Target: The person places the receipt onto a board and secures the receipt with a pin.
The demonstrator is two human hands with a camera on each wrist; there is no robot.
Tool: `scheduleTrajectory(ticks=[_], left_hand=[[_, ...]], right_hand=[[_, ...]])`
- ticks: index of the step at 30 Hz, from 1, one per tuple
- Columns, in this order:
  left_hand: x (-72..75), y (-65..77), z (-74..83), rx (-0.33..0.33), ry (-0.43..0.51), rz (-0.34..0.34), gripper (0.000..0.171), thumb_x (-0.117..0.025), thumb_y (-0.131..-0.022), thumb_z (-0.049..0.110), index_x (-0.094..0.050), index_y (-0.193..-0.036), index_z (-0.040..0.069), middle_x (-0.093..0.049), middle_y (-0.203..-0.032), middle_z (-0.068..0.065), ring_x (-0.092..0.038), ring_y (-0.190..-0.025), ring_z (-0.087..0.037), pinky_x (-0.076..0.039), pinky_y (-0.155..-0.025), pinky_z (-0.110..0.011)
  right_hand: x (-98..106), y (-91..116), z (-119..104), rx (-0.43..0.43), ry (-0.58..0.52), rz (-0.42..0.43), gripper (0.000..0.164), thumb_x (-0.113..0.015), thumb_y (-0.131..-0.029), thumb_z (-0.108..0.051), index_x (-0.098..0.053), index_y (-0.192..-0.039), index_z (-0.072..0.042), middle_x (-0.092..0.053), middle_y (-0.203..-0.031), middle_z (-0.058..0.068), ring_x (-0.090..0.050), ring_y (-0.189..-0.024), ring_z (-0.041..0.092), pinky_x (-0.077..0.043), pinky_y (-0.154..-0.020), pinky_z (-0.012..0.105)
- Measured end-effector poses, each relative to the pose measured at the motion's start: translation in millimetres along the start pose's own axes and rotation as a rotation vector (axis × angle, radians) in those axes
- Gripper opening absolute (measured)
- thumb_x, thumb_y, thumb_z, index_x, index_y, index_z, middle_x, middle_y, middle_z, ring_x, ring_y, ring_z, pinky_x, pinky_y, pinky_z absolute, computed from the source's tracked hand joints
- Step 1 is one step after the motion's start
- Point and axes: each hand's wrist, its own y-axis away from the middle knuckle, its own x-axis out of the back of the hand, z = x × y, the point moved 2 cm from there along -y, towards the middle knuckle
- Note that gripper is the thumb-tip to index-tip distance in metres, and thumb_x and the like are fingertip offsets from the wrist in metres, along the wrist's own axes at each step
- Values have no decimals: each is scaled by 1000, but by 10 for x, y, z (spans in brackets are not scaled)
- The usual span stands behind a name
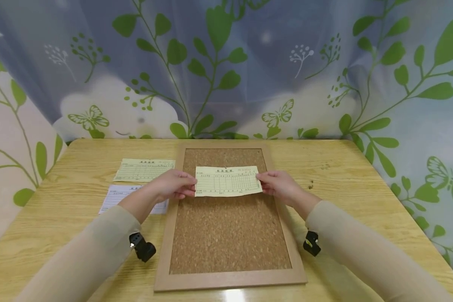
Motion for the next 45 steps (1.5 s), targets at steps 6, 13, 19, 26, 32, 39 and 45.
scheduleTrajectory(ticks=[6,13,19,26,32,39,45], left_hand=[[34,-38,24,-12,-5,1,23,-52,-97,19,-61,-93,-2,-63,-80,-5,-63,-70,-10,-46,-56,-19],[50,-86,28,-5,-11,17,23,-51,-97,19,-61,-95,-2,-61,-81,-4,-62,-69,-9,-47,-58,-19],[50,-151,45,-5,-7,20,22,-51,-97,18,-60,-92,-1,-61,-79,-3,-62,-69,-9,-46,-56,-18],[68,-244,38,7,8,15,23,-51,-97,18,-59,-99,-3,-61,-80,-2,-61,-68,-7,-46,-58,-18],[129,-352,36,21,16,18,20,-52,-97,17,-59,-94,-2,-61,-76,-2,-61,-66,-7,-47,-59,-19],[150,-423,25,40,19,11,20,-53,-96,18,-60,-94,0,-62,-77,-2,-63,-69,-8,-48,-61,-20],[141,-474,3,47,19,20,21,-54,-96,20,-60,-93,0,-63,-77,-3,-63,-68,-8,-48,-60,-20]], right_hand=[[-11,-29,-50,-6,0,-14,36,-51,-97,-14,-51,-118,15,-61,-89,2,-59,-78,10,-49,-74,26],[-44,-50,-61,-31,13,-42,35,-52,-96,-13,-50,-119,13,-62,-92,1,-59,-82,10,-47,-75,26],[-18,-79,-25,-31,32,-41,36,-50,-97,-12,-48,-123,13,-59,-93,2,-58,-82,10,-46,-81,30],[24,-131,-11,-34,38,-26,39,-50,-97,-14,-45,-125,12,-53,-99,4,-54,-84,9,-43,-89,34],[36,-189,14,-39,-2,-2,39,-51,-97,-11,-44,-126,13,-50,-99,5,-53,-82,9,-44,-91,34],[42,-250,35,-36,5,9,39,-50,-97,-10,-44,-127,13,-52,-101,5,-54,-84,8,-44,-89,33],[57,-313,35,-32,1,10,39,-49,-97,-9,-42,-128,15,-52,-101,5,-54,-84,8,-44,-89,31]])
